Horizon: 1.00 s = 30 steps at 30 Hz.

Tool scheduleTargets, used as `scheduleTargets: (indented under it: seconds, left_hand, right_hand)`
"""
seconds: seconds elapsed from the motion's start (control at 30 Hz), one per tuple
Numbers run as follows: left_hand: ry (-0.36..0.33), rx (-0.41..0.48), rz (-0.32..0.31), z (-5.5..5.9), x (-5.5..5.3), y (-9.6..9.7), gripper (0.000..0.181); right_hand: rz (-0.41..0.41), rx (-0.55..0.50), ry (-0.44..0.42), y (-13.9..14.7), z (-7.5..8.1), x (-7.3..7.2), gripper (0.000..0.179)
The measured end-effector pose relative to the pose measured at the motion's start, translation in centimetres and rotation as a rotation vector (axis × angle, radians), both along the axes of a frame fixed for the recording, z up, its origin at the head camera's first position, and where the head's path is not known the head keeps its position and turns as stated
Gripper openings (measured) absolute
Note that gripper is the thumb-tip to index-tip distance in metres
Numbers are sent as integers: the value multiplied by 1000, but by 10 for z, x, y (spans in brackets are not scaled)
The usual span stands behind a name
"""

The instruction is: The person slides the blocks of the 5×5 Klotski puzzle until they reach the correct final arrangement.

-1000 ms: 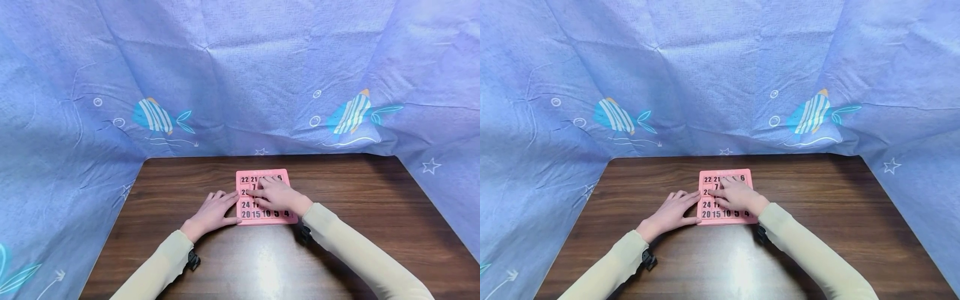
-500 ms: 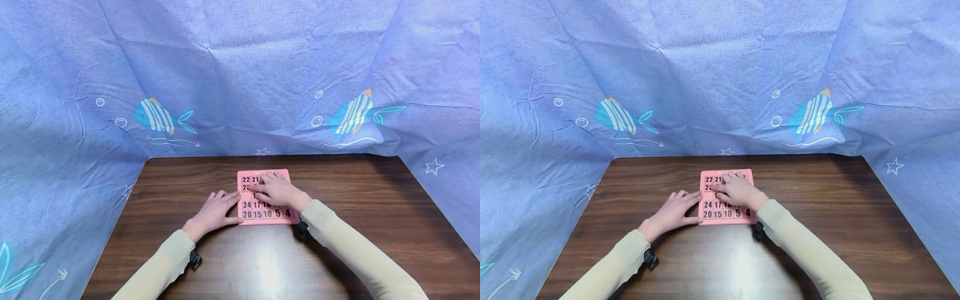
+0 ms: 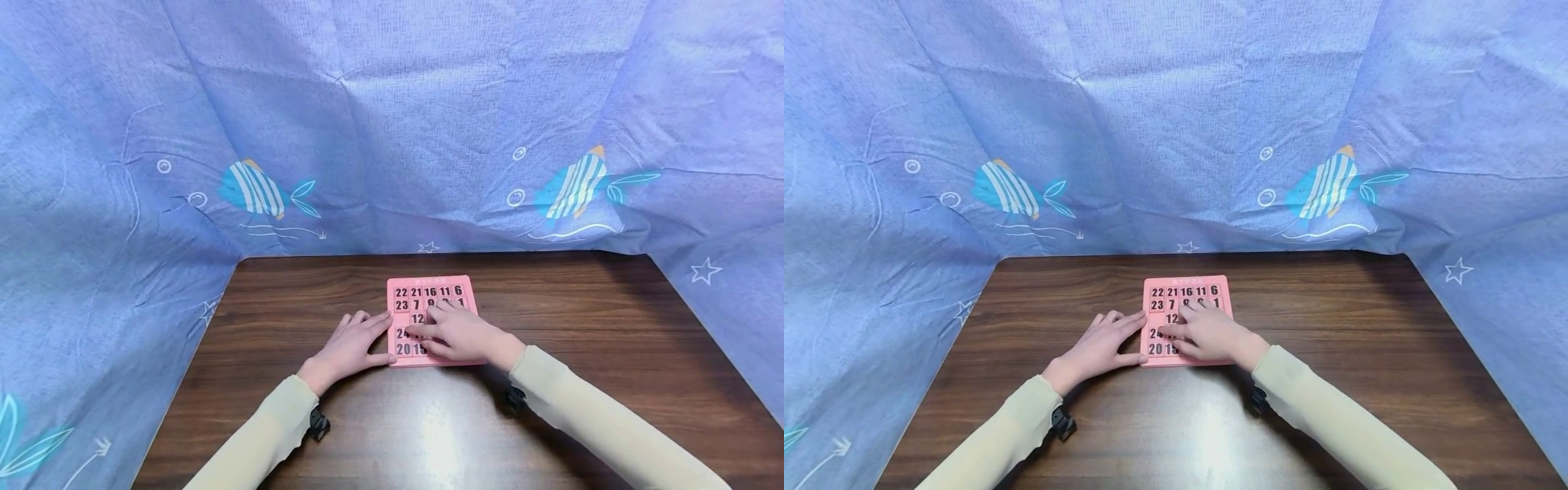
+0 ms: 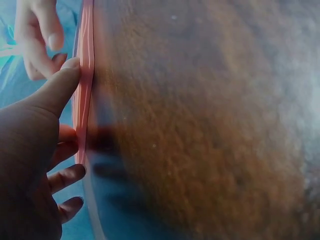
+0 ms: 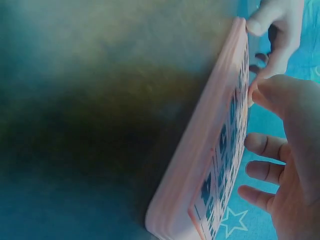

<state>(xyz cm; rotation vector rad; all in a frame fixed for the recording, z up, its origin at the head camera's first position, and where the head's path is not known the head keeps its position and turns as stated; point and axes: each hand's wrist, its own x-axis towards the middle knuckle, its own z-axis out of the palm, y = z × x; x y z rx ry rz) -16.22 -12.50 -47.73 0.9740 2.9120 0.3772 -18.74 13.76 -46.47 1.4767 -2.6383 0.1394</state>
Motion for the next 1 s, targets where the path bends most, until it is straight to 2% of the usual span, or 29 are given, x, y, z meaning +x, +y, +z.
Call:
scheduleTargets:
  seconds: [0.13,0.3,0.8,0.87,1.0]
  left_hand:
    - [6,-1,1,-1,0,-1,79]
    - [11,7,-1,0,0,-1,79]
    - [0,-6,5,-2,-3,-1,80]
    - [2,-6,6,-2,-3,-1,80]
    - [1,-7,5,-3,-3,-1,80]
  right_hand:
    - [12,8,-1,0,0,8,39]
    - [6,22,3,2,-3,8,40]
    - [-82,77,-6,-1,-2,-8,42]
    - [-74,72,-2,-2,-1,-9,41]
    - [-1,55,14,-4,-2,-7,40]
